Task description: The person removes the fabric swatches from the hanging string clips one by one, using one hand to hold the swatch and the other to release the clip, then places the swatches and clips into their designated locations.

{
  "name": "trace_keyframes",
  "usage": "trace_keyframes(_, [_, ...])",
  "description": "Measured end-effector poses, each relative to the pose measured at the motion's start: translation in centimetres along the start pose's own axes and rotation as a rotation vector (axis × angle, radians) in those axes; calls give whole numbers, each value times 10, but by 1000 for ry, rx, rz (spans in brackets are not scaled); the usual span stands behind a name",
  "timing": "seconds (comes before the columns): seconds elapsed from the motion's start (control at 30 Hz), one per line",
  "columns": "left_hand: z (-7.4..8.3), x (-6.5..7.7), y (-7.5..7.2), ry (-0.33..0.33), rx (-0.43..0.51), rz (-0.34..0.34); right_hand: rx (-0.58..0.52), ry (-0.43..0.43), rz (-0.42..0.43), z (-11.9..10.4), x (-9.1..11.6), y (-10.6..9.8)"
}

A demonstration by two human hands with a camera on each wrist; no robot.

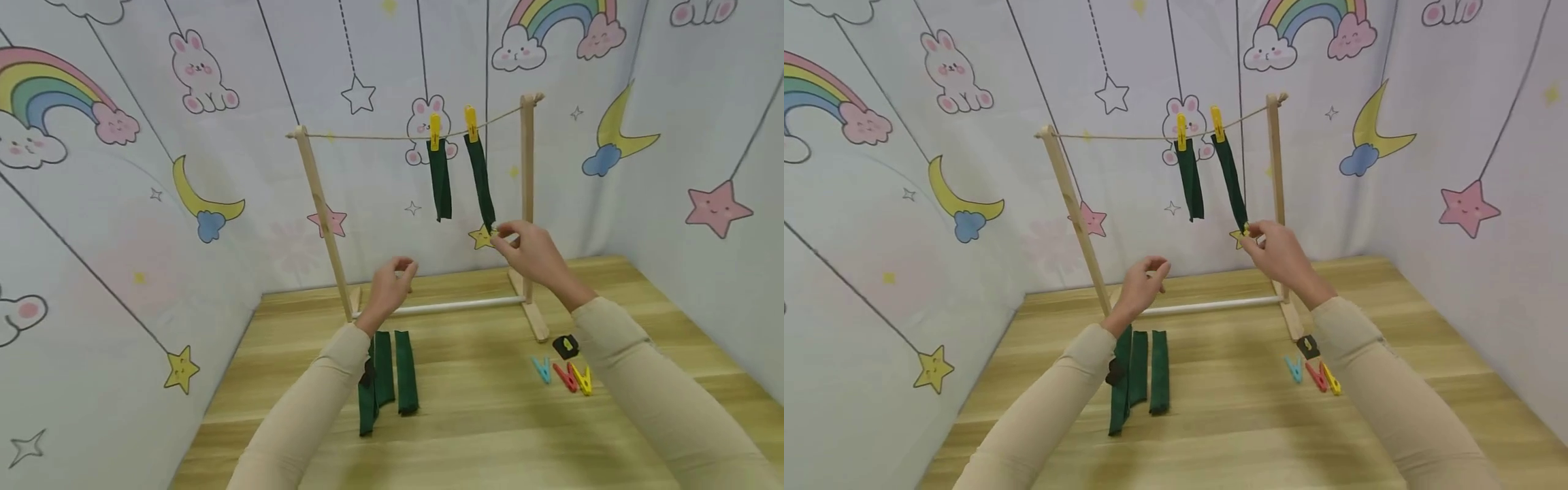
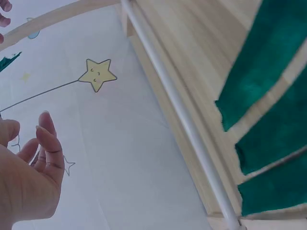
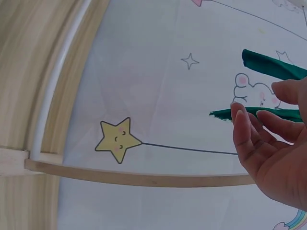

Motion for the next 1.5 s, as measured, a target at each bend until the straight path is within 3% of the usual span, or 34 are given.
trace_keyframes(0.17, [18, -19, 5, -93, 133, 44, -13, -49, 27, -21, -24, 1])
trace_keyframes(0.27, [30, -27, 11, -113, 209, 57, -41, -77, 54, -33, -34, 2])
trace_keyframes(0.4, [41, -35, 18, -79, 206, 61, -109, -118, 95, -42, -44, 4])
trace_keyframes(0.63, [40, -47, 25, -45, 192, 85, -182, -245, 209, -63, -64, 1])
trace_keyframes(0.9, [58, -59, 31, -23, 265, 36, -243, -272, 215, -93, -89, -3])
trace_keyframes(1.03, [75, -69, 29, -17, 331, 7, -278, -254, 186, -108, -104, -2])
trace_keyframes(1.2, [91, -79, 25, -28, 426, -23, -233, -225, 141, -123, -119, -3])
trace_keyframes(1.33, [95, -79, 26, -79, 471, -54, -196, -160, 74, -122, -126, 1])
trace_keyframes(1.5, [101, -86, 27, -115, 515, -34, -260, -67, 9, -119, -133, 10])
Point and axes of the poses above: each hand's wrist, its own x-axis away from the middle knuckle, its own y-axis out of the palm, z = x × y, the point moved 4 cm from there along -x, towards the middle knuckle, and after that the axes turned 15 degrees about z, right-handed, at the moved point
